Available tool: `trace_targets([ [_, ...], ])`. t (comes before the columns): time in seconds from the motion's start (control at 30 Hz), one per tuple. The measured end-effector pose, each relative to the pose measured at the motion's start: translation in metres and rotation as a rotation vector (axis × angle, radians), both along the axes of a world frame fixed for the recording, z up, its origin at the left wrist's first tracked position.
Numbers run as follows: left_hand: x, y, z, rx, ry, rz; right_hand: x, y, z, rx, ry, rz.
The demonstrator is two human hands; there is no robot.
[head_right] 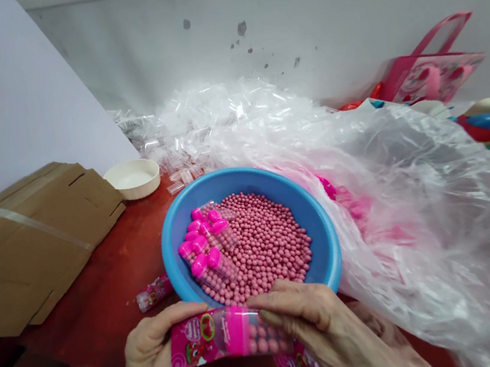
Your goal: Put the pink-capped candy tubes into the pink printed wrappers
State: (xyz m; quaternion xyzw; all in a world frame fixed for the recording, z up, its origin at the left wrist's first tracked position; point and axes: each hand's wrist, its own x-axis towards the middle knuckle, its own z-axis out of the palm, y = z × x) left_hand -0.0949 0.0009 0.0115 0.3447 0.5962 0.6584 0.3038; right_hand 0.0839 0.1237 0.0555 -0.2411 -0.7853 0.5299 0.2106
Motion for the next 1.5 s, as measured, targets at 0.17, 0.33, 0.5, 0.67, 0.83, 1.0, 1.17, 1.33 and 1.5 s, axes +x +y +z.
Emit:
trace_targets([
  [0.17,0.0,0.0,0.0,-0.007,0.004,-0.052,-0.001,0.001,-0.002,-0.011,-0.045,-0.008],
  [0.33,0.0,0.001,-0.001,-0.02,-0.017,-0.064,0.009,0.001,-0.011,-0.045,-0.106,-0.009],
  [0.5,0.001,0.003,-0.004,-0.052,-0.063,-0.044,0.024,-0.006,-0.029,-0.153,-0.127,-0.292],
  [0.67,0.003,0.003,-0.008,-0.099,-0.134,-0.066,0.019,-0.004,-0.024,-0.242,-0.095,-0.242],
  [0.83,0.002,0.004,-0.006,-0.109,-0.145,-0.082,0.008,0.004,-0.009,-0.233,-0.064,-0.11],
  [1.0,0.0,0.006,-0.003,-0.101,-0.116,-0.139,0.015,0.007,-0.008,-0.096,-0.141,-0.016],
  [1.17,-0.005,0.009,0.002,-0.122,-0.098,-0.285,0.01,0.009,-0.004,-0.102,-0.139,0.075],
  [1.33,-0.008,0.013,0.004,-0.119,-0.166,-0.32,0.006,0.01,-0.012,-0.166,-0.156,-0.002],
  [1.5,-0.012,0.015,0.003,-0.117,-0.179,-0.277,0.01,0.002,-0.029,-0.143,-0.101,-0.2],
])
